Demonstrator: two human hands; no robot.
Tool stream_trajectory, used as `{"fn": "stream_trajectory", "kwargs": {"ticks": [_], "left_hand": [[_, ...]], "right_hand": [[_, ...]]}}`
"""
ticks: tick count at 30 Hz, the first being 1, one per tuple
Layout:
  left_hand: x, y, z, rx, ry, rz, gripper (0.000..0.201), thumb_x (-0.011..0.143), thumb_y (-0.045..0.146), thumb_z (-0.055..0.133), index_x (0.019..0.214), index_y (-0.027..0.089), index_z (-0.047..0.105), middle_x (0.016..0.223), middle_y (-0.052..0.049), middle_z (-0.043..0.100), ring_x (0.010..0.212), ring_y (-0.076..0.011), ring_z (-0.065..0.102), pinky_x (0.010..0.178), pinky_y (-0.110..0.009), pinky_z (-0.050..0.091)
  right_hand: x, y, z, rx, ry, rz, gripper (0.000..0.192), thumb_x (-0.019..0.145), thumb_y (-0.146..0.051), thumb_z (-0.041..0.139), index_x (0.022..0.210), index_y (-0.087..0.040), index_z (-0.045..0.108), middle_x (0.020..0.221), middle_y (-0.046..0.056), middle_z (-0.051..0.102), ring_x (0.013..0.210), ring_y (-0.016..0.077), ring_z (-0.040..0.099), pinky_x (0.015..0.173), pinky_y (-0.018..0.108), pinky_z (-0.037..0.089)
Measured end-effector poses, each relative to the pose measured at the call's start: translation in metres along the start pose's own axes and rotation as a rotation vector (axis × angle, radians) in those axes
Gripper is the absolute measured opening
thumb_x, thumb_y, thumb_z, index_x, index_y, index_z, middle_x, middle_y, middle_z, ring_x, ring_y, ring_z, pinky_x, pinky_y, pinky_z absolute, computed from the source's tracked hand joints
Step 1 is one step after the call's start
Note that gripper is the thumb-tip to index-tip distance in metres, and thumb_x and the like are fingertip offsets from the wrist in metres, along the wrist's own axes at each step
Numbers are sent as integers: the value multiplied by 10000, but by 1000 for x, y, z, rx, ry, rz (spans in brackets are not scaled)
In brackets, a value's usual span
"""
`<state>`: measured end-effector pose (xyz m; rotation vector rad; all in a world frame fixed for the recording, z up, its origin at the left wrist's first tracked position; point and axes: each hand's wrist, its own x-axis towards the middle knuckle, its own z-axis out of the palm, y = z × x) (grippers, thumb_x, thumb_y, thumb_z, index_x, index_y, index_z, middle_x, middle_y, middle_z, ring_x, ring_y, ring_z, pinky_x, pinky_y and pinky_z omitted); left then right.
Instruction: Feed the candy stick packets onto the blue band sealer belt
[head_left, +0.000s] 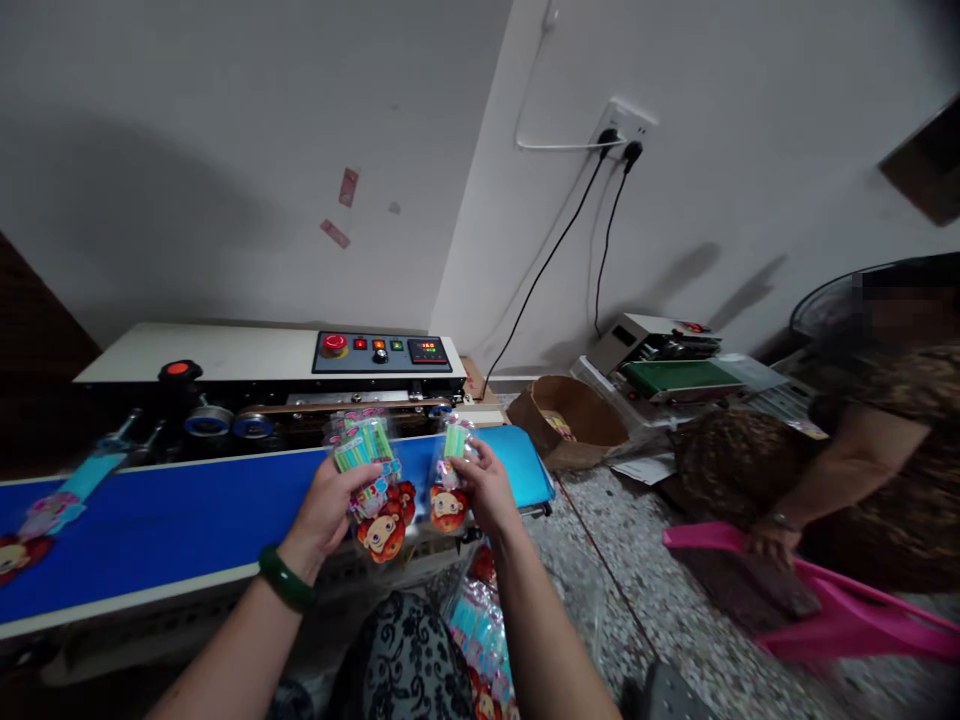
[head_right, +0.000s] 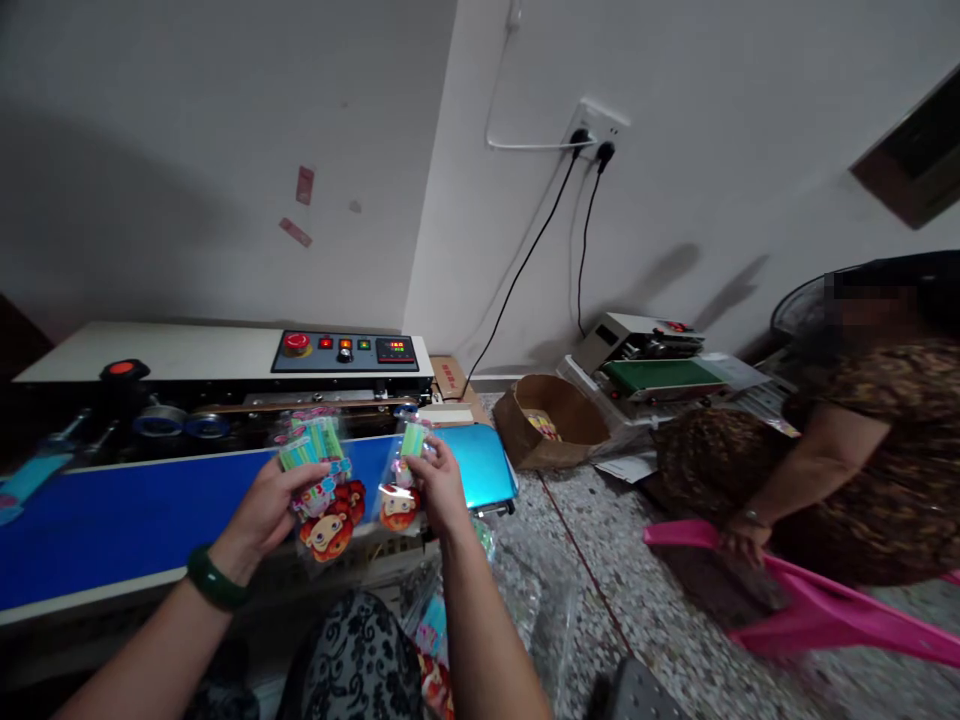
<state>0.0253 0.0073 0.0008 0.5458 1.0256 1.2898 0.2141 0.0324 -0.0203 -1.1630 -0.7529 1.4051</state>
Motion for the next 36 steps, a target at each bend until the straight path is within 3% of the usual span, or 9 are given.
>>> {"fn": "stream_trajectory", "kwargs": {"ticks": [3, 6, 13, 17, 20, 25, 29, 32, 36], "left_hand": [[-1, 3, -3, -2, 10, -1, 313, 530, 161, 712, 824, 135, 608, 730, -29, 678, 636, -172, 624, 627, -289, 492], [-2, 5, -5, -9, 0, -1, 306, 535, 154, 712, 820, 138, 603, 737, -28, 677, 640, -167, 622, 628, -286, 492], [-2, 5, -2, -38, -23, -11, 299, 550, 138, 698, 834, 128, 604, 750, -39, 676, 640, -169, 619, 636, -291, 493], [-1, 1, 0, -51, -86, -8, 319, 564, 138, 688, 872, 130, 606, 806, -54, 678, 688, -191, 626, 684, -324, 490], [-1, -3, 3, -27, -83, -12, 338, 548, 131, 696, 875, 125, 611, 795, -55, 682, 681, -191, 627, 683, -321, 490], [-1, -7, 8, -1, -53, -26, 291, 549, 130, 692, 831, 128, 622, 753, -34, 684, 651, -174, 624, 669, -311, 497], [0, -5, 5, 30, 1, -38, 240, 541, 135, 703, 763, 124, 614, 695, -20, 674, 594, -150, 612, 598, -269, 498], [0, -5, 3, 26, 15, -66, 256, 539, 134, 705, 773, 129, 601, 684, -16, 672, 585, -152, 613, 591, -276, 501], [0, -4, 4, 11, 9, -61, 286, 543, 131, 701, 809, 126, 598, 717, -30, 678, 621, -163, 622, 613, -285, 503]], "right_hand": [[20, -2, -18, -137, 111, 40, 307, 520, -262, 687, 769, -188, 523, 552, -32, 571, 447, 114, 523, 442, 229, 415], [42, -4, -26, -238, 80, 95, 201, 512, -235, 686, 627, -154, 542, 491, -12, 554, 403, 106, 496, 412, 229, 393], [53, -5, 0, -273, 50, 42, 232, 544, -279, 707, 682, -134, 590, 596, 21, 607, 469, 90, 528, 450, 204, 408], [20, -7, 20, -204, -264, 41, 333, 651, -396, 636, 900, -177, 613, 848, 50, 648, 714, 143, 601, 596, 246, 470], [-1, -1, 32, -169, -405, 44, 287, 635, -357, 663, 865, -187, 639, 837, 17, 646, 756, 142, 586, 646, 239, 458], [-7, 16, 31, 17, -218, 8, 203, 632, -337, 667, 752, -181, 615, 675, -30, 628, 616, 106, 562, 604, 218, 441], [4, 14, 8, 109, -33, -35, 239, 621, -335, 663, 779, -186, 563, 680, -21, 636, 579, 115, 581, 594, 240, 464], [18, 5, -14, 46, 85, 37, 293, 557, -254, 695, 785, -186, 525, 620, -23, 624, 524, 127, 579, 546, 253, 468], [40, -7, -27, -167, 38, 168, 227, 541, -173, 680, 704, -163, 523, 521, -24, 579, 439, 112, 538, 470, 236, 441]]}}
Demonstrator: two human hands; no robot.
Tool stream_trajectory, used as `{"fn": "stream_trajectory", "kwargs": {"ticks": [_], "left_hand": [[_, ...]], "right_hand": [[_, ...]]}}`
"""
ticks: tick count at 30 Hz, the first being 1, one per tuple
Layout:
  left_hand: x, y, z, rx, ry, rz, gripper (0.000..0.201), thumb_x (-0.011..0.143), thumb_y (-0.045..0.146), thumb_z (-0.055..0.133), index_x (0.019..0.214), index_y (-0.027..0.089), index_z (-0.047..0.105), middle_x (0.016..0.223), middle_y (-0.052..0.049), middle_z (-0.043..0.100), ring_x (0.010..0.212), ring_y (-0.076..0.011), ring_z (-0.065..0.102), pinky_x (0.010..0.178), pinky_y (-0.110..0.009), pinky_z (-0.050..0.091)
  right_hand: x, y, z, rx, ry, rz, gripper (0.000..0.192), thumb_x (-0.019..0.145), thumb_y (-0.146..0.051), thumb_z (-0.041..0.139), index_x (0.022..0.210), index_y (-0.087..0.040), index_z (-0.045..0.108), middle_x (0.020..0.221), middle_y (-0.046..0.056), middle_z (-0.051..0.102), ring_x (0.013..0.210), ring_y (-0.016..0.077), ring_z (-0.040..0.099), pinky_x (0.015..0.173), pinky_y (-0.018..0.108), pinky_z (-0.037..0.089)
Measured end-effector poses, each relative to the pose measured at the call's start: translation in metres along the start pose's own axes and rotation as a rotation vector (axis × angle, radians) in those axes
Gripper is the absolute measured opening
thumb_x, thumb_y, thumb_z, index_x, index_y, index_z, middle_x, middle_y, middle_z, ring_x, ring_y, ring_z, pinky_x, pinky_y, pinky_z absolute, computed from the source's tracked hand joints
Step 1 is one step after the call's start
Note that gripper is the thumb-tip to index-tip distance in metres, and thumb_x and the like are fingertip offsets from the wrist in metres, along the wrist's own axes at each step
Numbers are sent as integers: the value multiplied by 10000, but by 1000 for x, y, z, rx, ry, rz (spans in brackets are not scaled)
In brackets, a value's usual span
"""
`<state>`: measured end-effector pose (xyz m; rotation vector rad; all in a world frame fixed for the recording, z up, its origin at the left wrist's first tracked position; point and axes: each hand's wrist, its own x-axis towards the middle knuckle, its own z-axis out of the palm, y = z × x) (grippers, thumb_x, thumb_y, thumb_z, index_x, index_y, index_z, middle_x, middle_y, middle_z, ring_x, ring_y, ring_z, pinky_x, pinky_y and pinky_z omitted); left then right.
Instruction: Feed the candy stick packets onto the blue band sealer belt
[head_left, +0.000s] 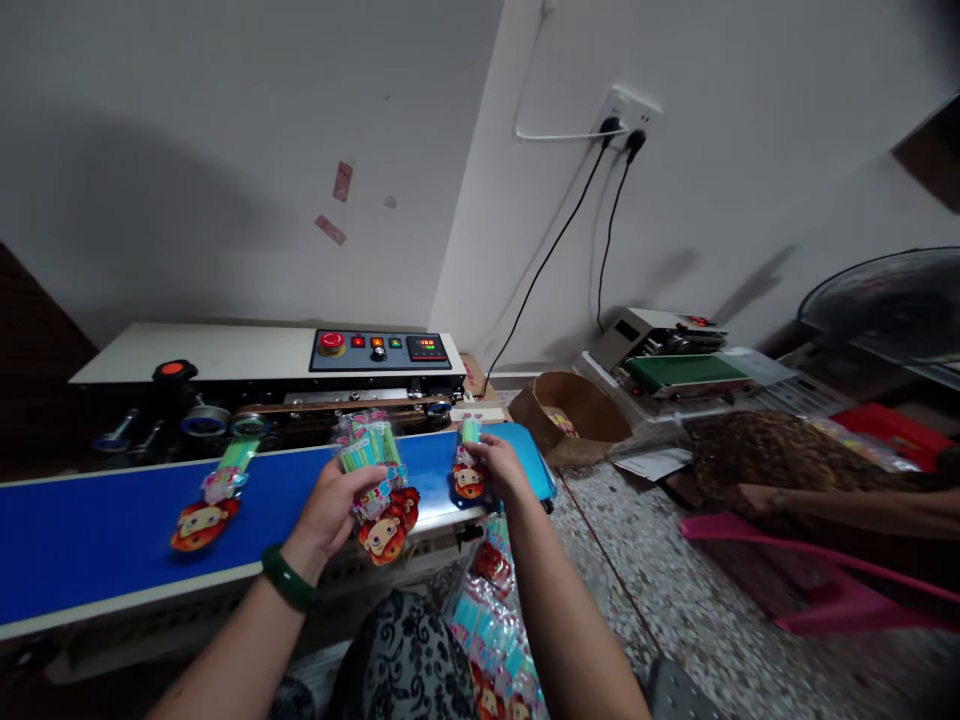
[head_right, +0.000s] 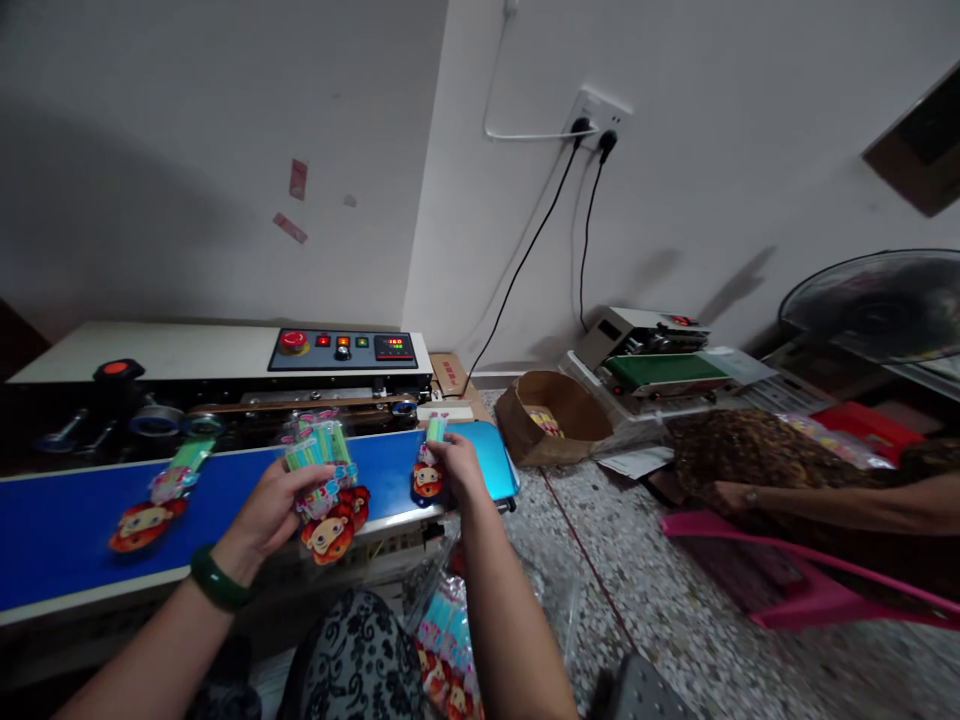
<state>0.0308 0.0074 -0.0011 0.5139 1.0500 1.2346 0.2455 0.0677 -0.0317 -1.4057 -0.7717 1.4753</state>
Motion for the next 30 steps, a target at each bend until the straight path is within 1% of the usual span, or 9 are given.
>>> {"fn": "stream_trajectory", "kwargs": {"ticks": [4, 9, 12, 14, 15, 18, 22, 25, 30], "left_hand": [[1, 1, 2, -29, -12, 32, 313, 533, 120, 702, 827, 126, 595, 724, -31, 678, 615, -157, 618, 612, -280, 498], [3, 2, 4, -86, -5, 48, 355, 543, 131, 702, 885, 131, 606, 742, -34, 680, 621, -161, 620, 618, -287, 497], [3, 1, 5, -90, -58, 45, 361, 563, 139, 689, 914, 134, 608, 783, -45, 683, 664, -177, 627, 651, -305, 496], [2, -1, 5, -62, -76, 45, 337, 566, 135, 682, 896, 128, 612, 786, -48, 683, 663, -177, 625, 644, -299, 493], [2, -1, 6, -49, -76, 47, 329, 563, 130, 681, 884, 126, 614, 783, -47, 682, 658, -174, 623, 637, -292, 492], [2, -3, 6, -43, -69, 67, 326, 557, 130, 684, 876, 129, 614, 776, -40, 680, 654, -168, 618, 638, -287, 488], [0, -4, 8, -35, -60, 70, 282, 546, 149, 694, 817, 128, 620, 721, -30, 672, 609, -159, 606, 606, -280, 482], [0, -7, 10, -33, -58, 64, 288, 535, 138, 697, 811, 124, 613, 707, -30, 671, 606, -155, 604, 613, -274, 480], [1, -11, 14, -67, -38, 64, 307, 533, 120, 688, 829, 122, 606, 732, -33, 675, 630, -158, 610, 628, -276, 484]], "right_hand": [[17, -9, 10, -80, -93, 31, 186, 524, -130, 690, 630, -137, 538, 501, -4, 569, 410, 116, 522, 432, 246, 425], [11, -8, 31, -117, -21, -81, 177, 606, -247, 678, 695, -150, 559, 545, -20, 570, 431, 72, 496, 416, 188, 382], [-15, -6, 45, -92, -218, -167, 227, 650, -338, 645, 789, -169, 582, 704, 7, 614, 593, 106, 568, 497, 208, 436], [-34, -5, 54, -75, -354, -222, 222, 626, -326, 667, 766, -176, 582, 725, -3, 603, 635, 116, 564, 528, 220, 447], [-42, -4, 58, -68, -364, -248, 208, 608, -307, 683, 725, -174, 574, 711, -13, 592, 625, 108, 548, 529, 214, 440], [-55, -1, 65, -62, -302, -313, 184, 616, -300, 672, 664, -171, 550, 717, -20, 583, 613, 92, 511, 535, 203, 416], [-54, 11, 67, -137, -254, -379, 200, 601, -294, 683, 671, -179, 536, 647, -40, 545, 609, 99, 495, 571, 215, 404], [-50, 22, 68, -194, -120, -443, 189, 640, -306, 647, 603, -174, 517, 576, -43, 515, 558, 99, 471, 558, 221, 389], [-56, 29, 71, -372, 77, -615, 166, 750, -323, 530, 690, -182, 596, 663, 1, 603, 640, 133, 529, 629, 247, 405]]}}
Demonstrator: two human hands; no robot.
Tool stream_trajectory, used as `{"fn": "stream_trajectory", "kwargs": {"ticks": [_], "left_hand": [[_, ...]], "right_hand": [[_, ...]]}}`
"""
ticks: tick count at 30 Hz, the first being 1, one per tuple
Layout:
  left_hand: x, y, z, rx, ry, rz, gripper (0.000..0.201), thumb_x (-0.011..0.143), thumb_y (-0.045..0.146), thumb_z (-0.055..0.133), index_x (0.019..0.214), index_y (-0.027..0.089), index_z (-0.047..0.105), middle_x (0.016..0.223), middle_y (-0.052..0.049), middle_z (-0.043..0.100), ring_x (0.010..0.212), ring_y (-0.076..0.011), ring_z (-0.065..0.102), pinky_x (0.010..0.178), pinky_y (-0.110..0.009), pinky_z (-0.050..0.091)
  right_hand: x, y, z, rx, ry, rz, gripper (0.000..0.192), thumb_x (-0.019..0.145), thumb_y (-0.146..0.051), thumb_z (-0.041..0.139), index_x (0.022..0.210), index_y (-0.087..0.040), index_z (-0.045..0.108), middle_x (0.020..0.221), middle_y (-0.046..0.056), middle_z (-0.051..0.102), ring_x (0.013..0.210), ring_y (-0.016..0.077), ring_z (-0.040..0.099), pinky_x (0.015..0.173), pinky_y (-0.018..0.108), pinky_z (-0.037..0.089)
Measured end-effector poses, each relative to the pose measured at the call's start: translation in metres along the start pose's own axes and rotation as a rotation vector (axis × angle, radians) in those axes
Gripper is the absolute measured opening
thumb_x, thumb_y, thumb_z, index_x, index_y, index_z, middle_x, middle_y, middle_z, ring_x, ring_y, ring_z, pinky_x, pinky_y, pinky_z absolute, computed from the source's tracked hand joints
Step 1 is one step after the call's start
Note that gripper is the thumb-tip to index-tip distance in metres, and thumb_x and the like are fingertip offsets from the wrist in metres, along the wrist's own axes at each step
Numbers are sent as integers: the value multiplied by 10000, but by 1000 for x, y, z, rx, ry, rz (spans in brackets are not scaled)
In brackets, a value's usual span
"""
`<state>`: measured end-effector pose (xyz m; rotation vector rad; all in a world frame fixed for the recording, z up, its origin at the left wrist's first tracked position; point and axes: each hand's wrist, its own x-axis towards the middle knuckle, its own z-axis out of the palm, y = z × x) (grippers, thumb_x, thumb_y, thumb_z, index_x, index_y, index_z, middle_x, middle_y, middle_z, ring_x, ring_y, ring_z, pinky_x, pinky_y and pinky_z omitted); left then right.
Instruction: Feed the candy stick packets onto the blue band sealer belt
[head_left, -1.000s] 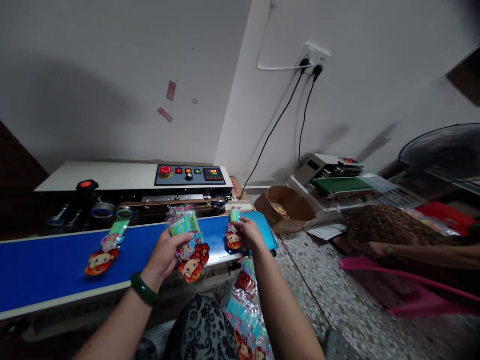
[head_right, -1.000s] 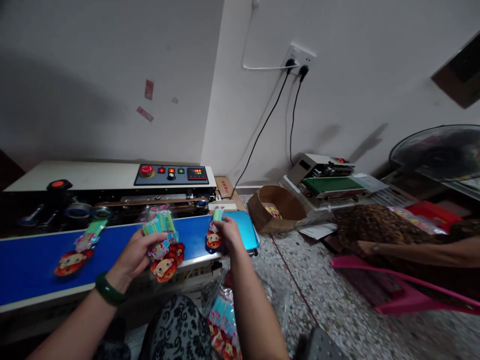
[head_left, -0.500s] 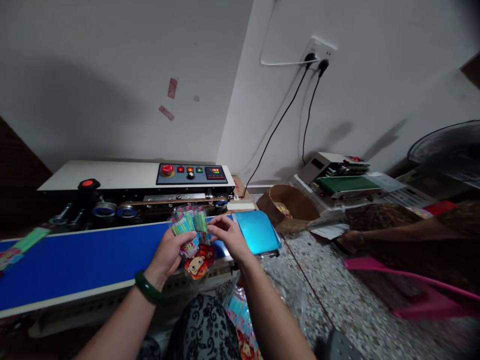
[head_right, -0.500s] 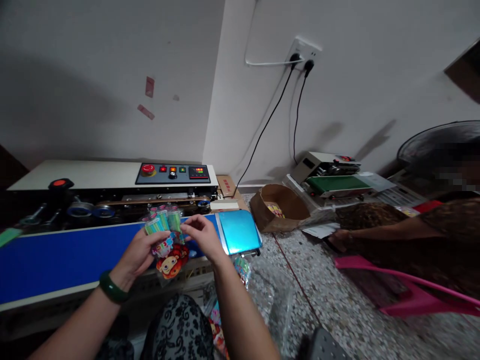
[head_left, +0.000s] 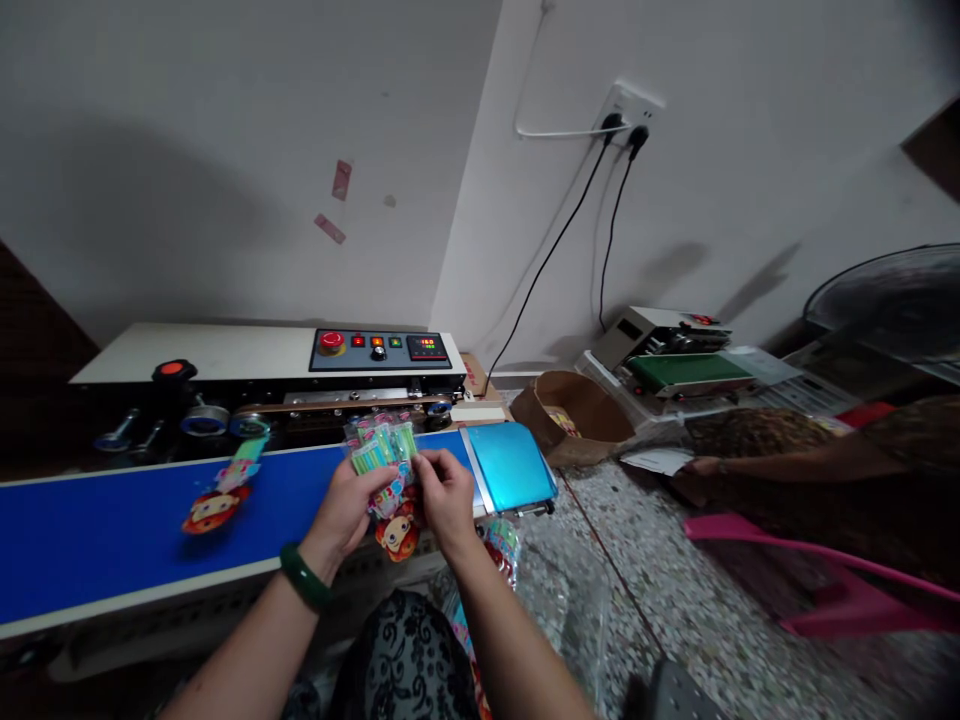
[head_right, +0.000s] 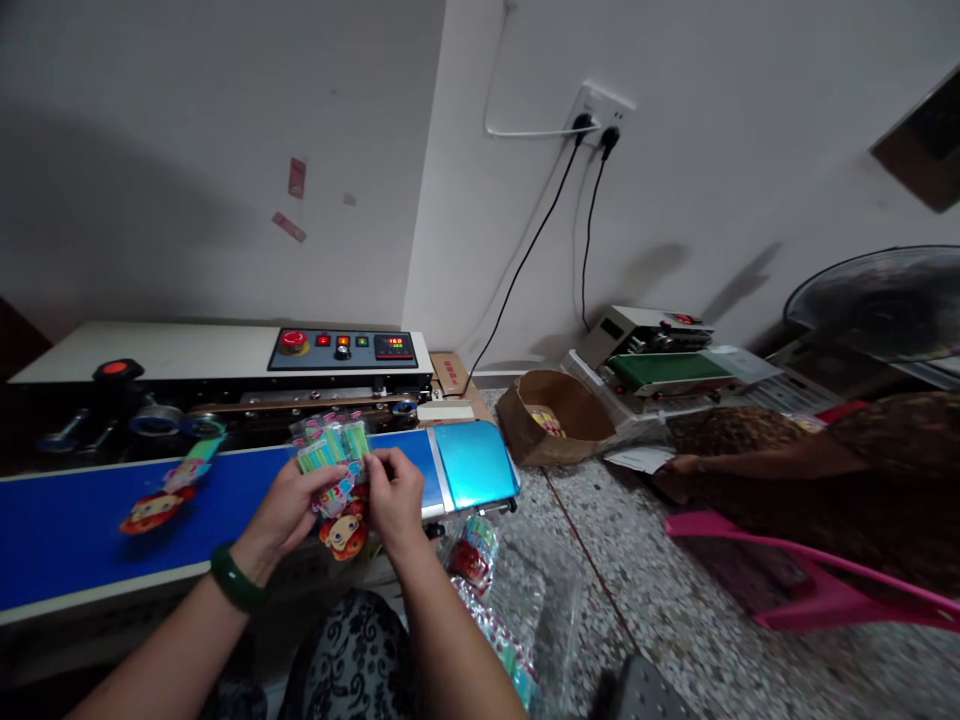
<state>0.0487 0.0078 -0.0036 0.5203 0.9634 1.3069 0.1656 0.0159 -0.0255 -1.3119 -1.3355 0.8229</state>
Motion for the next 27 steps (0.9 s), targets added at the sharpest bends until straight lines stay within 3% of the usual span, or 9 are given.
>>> {"fn": "stream_trajectory", "kwargs": {"ticks": [3, 7, 12, 18, 22, 25, 27], "left_hand": [[0, 0, 1, -8, -9, 5, 288, 544, 116, 671, 826, 120, 611, 731, -34, 677, 628, -161, 612, 628, -277, 487], [-1, 1, 2, -22, 7, 26, 315, 553, 103, 653, 864, 131, 611, 767, -31, 683, 659, -169, 622, 645, -281, 489], [1, 1, 0, -7, 13, 6, 304, 546, 103, 657, 847, 131, 618, 756, -32, 685, 645, -170, 622, 634, -280, 488], [3, 8, -11, -11, 74, 35, 316, 544, 109, 667, 855, 122, 614, 758, -36, 682, 654, -167, 619, 642, -286, 489], [2, 13, -16, -7, 67, 34, 316, 548, 114, 677, 856, 125, 609, 771, -37, 682, 667, -166, 620, 643, -280, 486], [1, 13, -16, -26, 69, 20, 302, 540, 118, 685, 831, 129, 606, 723, -19, 677, 629, -153, 613, 621, -268, 485], [1, 13, -14, -35, 65, 8, 293, 535, 117, 685, 817, 128, 605, 699, -15, 674, 607, -151, 609, 611, -270, 485]], "right_hand": [[-3, -2, -2, -44, 45, -38, 164, 769, -320, 507, 717, -199, 604, 702, 9, 622, 671, 143, 543, 659, 253, 408], [-3, 0, -3, 116, 102, 84, 174, 750, -366, 526, 704, -203, 567, 687, 6, 597, 661, 142, 535, 627, 245, 422], [-2, 4, -2, 445, -73, 304, 258, 618, -352, 661, 784, -190, 546, 726, 2, 616, 661, 141, 567, 617, 247, 456], [26, 27, -37, 528, 137, 424, 289, 615, -302, 626, 854, -211, 490, 688, -13, 613, 596, 138, 585, 579, 263, 474], [55, 41, -60, 393, -28, 548, 181, 568, -249, 643, 664, -168, 514, 533, -8, 560, 471, 124, 534, 494, 257, 450], [69, 42, -61, 351, -153, 589, 179, 513, -197, 692, 590, -134, 543, 492, 21, 555, 444, 140, 530, 471, 279, 444], [72, 38, -54, 322, -171, 578, 188, 507, -194, 709, 603, -126, 561, 495, 21, 559, 441, 132, 522, 460, 266, 433]]}}
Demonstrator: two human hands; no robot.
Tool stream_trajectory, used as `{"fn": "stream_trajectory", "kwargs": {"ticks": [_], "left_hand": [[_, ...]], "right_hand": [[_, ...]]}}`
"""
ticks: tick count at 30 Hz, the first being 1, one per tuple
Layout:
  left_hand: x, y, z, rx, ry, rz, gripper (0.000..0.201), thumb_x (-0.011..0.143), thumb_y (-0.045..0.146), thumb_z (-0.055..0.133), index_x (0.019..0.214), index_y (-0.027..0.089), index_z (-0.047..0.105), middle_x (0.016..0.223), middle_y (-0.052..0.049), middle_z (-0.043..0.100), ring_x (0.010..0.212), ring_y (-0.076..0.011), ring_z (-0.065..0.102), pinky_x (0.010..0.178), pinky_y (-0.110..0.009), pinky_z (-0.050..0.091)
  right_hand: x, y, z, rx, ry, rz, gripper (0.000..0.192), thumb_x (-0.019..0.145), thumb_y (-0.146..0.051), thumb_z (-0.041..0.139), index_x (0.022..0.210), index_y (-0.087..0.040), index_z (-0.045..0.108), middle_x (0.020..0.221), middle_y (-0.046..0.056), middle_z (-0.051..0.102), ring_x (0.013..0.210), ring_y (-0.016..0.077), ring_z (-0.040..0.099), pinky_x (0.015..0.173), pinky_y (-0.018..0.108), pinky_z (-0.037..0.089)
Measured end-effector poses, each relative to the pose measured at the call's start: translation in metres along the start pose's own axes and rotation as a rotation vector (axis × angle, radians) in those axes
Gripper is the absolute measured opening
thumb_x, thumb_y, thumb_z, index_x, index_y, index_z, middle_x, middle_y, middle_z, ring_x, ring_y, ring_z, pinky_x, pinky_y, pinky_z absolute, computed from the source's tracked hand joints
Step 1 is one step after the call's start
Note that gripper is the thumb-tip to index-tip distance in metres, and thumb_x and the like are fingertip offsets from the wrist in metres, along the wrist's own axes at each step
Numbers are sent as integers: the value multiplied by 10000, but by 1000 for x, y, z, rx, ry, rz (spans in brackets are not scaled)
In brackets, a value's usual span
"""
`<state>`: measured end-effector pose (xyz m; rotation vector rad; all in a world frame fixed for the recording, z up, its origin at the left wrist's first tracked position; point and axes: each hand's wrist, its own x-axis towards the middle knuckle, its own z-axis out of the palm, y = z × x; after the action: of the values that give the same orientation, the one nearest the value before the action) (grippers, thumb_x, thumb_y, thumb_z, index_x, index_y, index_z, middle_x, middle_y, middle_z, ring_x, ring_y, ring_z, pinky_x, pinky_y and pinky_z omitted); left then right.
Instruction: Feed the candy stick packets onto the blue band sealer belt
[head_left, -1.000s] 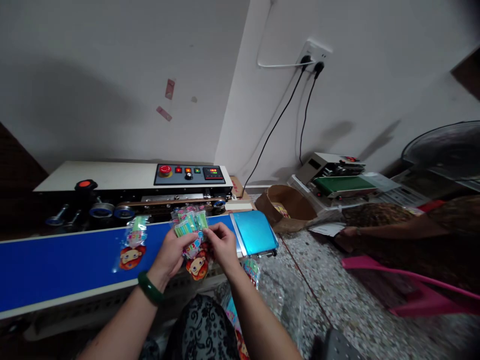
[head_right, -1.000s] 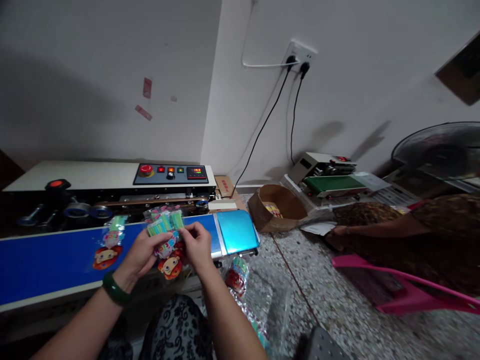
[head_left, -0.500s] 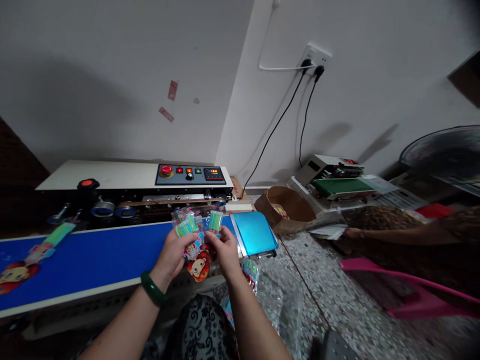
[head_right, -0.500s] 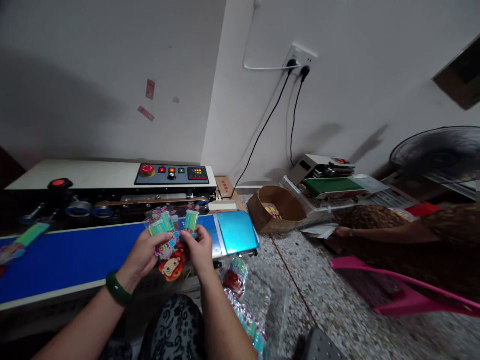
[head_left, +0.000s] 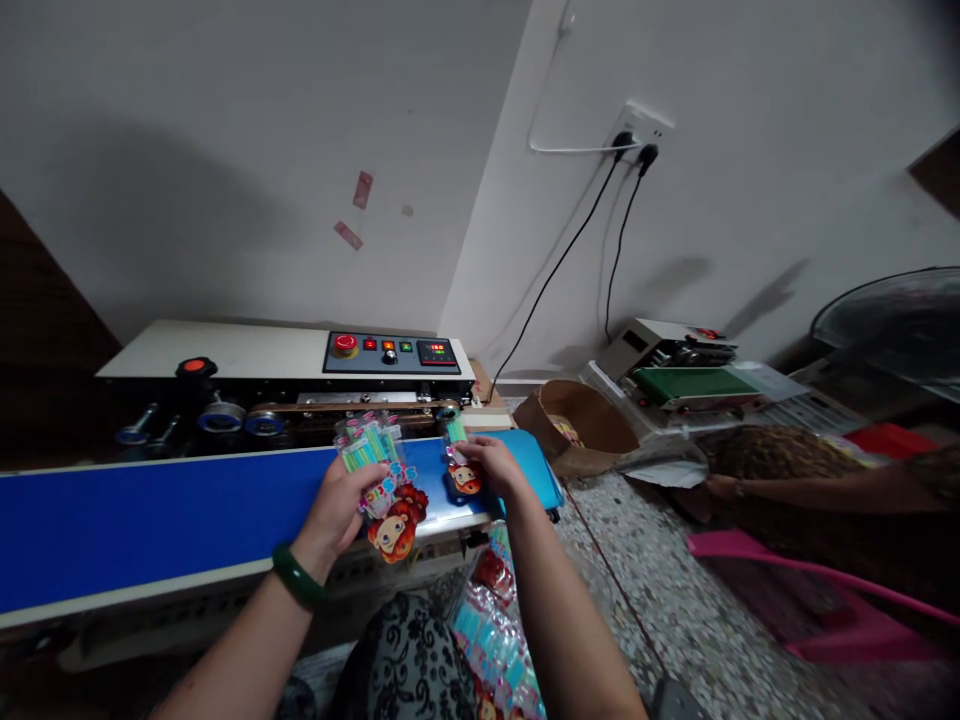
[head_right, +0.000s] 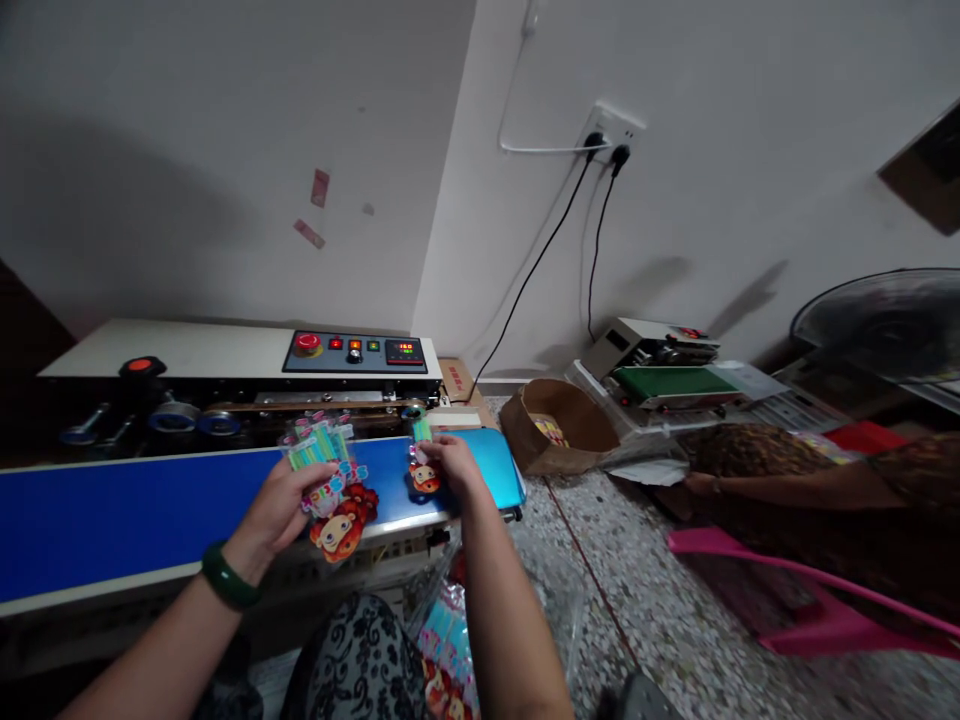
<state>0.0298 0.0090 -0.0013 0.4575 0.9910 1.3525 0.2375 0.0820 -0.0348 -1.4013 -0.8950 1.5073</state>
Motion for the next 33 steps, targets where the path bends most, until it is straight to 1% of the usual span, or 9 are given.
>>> {"fn": "stream_trajectory", "kwargs": {"ticks": [4, 7, 9, 12, 18, 21, 26, 30, 33], "left_hand": [[-1, -1, 2, -18, -22, -10, 312, 544, 122, 675, 850, 129, 611, 741, -29, 679, 645, -171, 621, 648, -297, 490], [-2, -3, 4, -21, -41, -10, 318, 550, 130, 674, 864, 127, 618, 771, -37, 680, 668, -176, 626, 657, -289, 489], [-2, -4, 5, -15, -50, -9, 302, 550, 135, 680, 846, 120, 622, 764, -41, 679, 659, -171, 624, 640, -272, 486], [-3, -7, 6, 1, -70, -6, 273, 550, 134, 691, 814, 114, 623, 750, -46, 678, 656, -171, 623, 642, -270, 485], [-3, -8, 7, 27, -97, -20, 285, 576, 154, 688, 853, 111, 635, 788, -64, 679, 720, -197, 631, 719, -331, 490], [-3, -6, 7, 37, -101, -31, 285, 589, 166, 683, 866, 112, 644, 859, -85, 680, 772, -203, 629, 721, -319, 491], [-2, -3, 4, 48, -54, -34, 295, 563, 148, 697, 852, 121, 641, 841, -73, 682, 728, -183, 627, 659, -282, 496], [0, -2, 0, 69, -57, -26, 299, 563, 153, 701, 853, 117, 634, 820, -67, 677, 688, -172, 621, 633, -279, 497], [0, -2, 0, 73, -59, -36, 300, 564, 149, 701, 852, 112, 627, 811, -67, 673, 684, -169, 619, 635, -279, 495]], "right_hand": [[-17, -2, 27, 6, 53, -144, 248, 605, -328, 670, 764, -159, 583, 631, 7, 607, 550, 114, 550, 519, 227, 443], [-42, 4, 52, 17, -188, -200, 322, 617, -360, 662, 884, -191, 601, 791, 22, 642, 697, 146, 585, 605, 251, 467], [-55, 11, 66, 31, -290, -200, 286, 587, -323, 691, 835, -196, 624, 779, 6, 643, 702, 146, 579, 623, 248, 462], [-61, 23, 73, 86, -228, -200, 216, 589, -316, 690, 755, -185, 641, 717, -12, 634, 661, 133, 565, 610, 233, 449], [-53, 36, 56, 164, -31, -168, 265, 619, -365, 660, 804, -176, 647, 761, 14, 646, 654, 137, 568, 606, 251, 458], [-49, 31, 43, 211, 25, -185, 292, 615, -383, 653, 825, -181, 631, 756, 11, 647, 650, 146, 579, 615, 268, 470], [-33, 11, 7, 207, 233, -196, 305, 547, -316, 675, 812, -189, 593, 707, -4, 636, 588, 135, 571, 551, 249, 453], [-16, 2, -13, 28, 214, -56, 293, 494, -207, 673, 768, -173, 577, 563, -23, 594, 477, 118, 531, 477, 234, 410], [-4, 1, -11, -42, 157, -8, 236, 469, -150, 672, 678, -156, 565, 456, -44, 527, 385, 92, 458, 411, 217, 356]]}}
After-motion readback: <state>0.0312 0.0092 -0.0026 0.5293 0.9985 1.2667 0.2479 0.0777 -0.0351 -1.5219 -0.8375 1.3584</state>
